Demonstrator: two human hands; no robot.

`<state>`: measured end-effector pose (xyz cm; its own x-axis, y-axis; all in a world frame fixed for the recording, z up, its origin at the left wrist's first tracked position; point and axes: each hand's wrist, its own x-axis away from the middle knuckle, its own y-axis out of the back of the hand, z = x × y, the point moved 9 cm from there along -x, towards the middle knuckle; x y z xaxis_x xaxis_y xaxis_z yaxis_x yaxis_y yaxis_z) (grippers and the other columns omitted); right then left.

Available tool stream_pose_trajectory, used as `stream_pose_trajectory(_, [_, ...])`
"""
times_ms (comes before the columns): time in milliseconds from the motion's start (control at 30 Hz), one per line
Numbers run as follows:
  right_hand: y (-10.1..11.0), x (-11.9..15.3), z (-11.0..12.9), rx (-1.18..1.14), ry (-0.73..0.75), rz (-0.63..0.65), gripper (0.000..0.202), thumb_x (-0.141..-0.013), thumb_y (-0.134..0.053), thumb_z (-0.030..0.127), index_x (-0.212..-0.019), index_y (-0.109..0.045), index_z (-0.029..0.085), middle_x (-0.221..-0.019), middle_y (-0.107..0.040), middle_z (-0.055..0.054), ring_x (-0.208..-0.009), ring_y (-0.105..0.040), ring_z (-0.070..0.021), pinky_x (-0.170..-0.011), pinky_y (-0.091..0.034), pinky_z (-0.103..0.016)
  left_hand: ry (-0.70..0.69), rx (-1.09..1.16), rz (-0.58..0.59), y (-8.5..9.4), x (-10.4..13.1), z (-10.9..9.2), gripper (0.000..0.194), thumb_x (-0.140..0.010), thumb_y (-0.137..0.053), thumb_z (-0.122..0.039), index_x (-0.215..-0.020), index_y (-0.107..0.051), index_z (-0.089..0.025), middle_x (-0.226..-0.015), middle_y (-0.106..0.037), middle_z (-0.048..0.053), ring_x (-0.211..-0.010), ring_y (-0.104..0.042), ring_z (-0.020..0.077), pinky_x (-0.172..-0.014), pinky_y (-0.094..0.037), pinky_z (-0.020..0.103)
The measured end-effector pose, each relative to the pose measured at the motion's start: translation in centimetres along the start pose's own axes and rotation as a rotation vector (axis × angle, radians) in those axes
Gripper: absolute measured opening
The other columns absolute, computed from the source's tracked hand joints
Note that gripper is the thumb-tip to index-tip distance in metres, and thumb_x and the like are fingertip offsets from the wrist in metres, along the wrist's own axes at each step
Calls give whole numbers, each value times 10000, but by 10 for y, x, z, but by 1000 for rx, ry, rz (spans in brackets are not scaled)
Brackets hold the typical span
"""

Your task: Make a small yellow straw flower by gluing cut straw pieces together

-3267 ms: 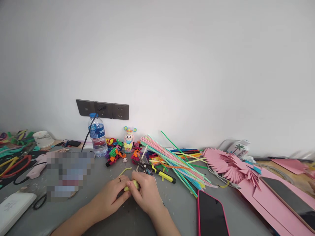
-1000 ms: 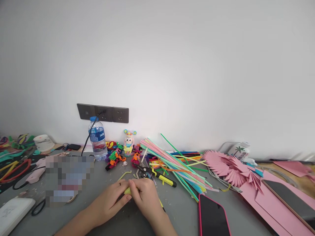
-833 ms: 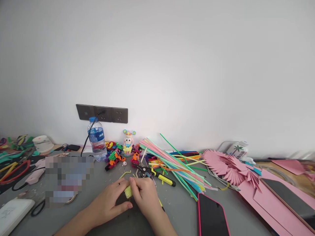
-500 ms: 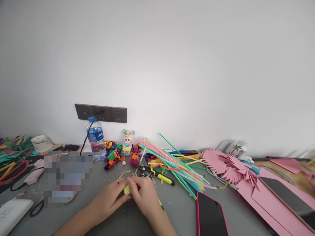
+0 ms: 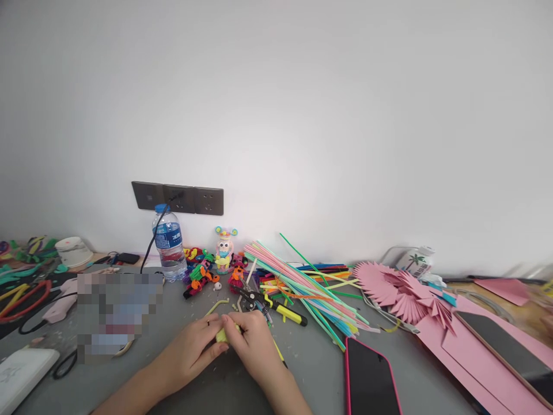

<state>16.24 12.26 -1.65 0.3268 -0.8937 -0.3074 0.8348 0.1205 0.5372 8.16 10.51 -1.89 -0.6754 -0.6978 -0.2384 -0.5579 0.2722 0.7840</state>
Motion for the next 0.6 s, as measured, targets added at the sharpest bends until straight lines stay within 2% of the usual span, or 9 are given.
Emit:
stream_pose_trajectory(167, [0,0,2,-13,17,14,440,-957,-372,351,-557,-292,187,-532,-252,57,-494,-264,-88,-511,-209,-239,-32,17,-1,0,1,-3,407,-991,-253,-405,-903,-579,-177,-813,-619,72,-786,-541,222,-692,-430,308])
stream_pose_trajectory(400, [0,2,2,23,13,8,442,-955,-364,367,-553,-345,183,-526,-309,51,-494,-313,-91,-516,-210,-244,-24,40,-25,4,0,-4,295,-962,-389,-416,-1011,-585,-200,-851,-613,53,-785,-547,205,-686,-430,285])
stream_pose_trajectory(500, [1,3,4,31,22,-5,436,-955,-365,372,-561,-338,187,-529,-302,53,-490,-311,-91,-510,-204,-245,-18,44,-14,3,1,-4,335,-940,-414,-476,-1013,-578,-193,-851,-600,55,-775,-539,207,-689,-422,293])
stream_pose_trajectory(600, [2,4,5,56,35,0,430,-957,-368,367,-569,-315,190,-530,-292,56,-492,-314,-91,-515,-202,-245,-21,74,-16,4,2,-5,377,-952,-352,-495,-966,-573,-191,-825,-589,53,-768,-533,208,-683,-412,295])
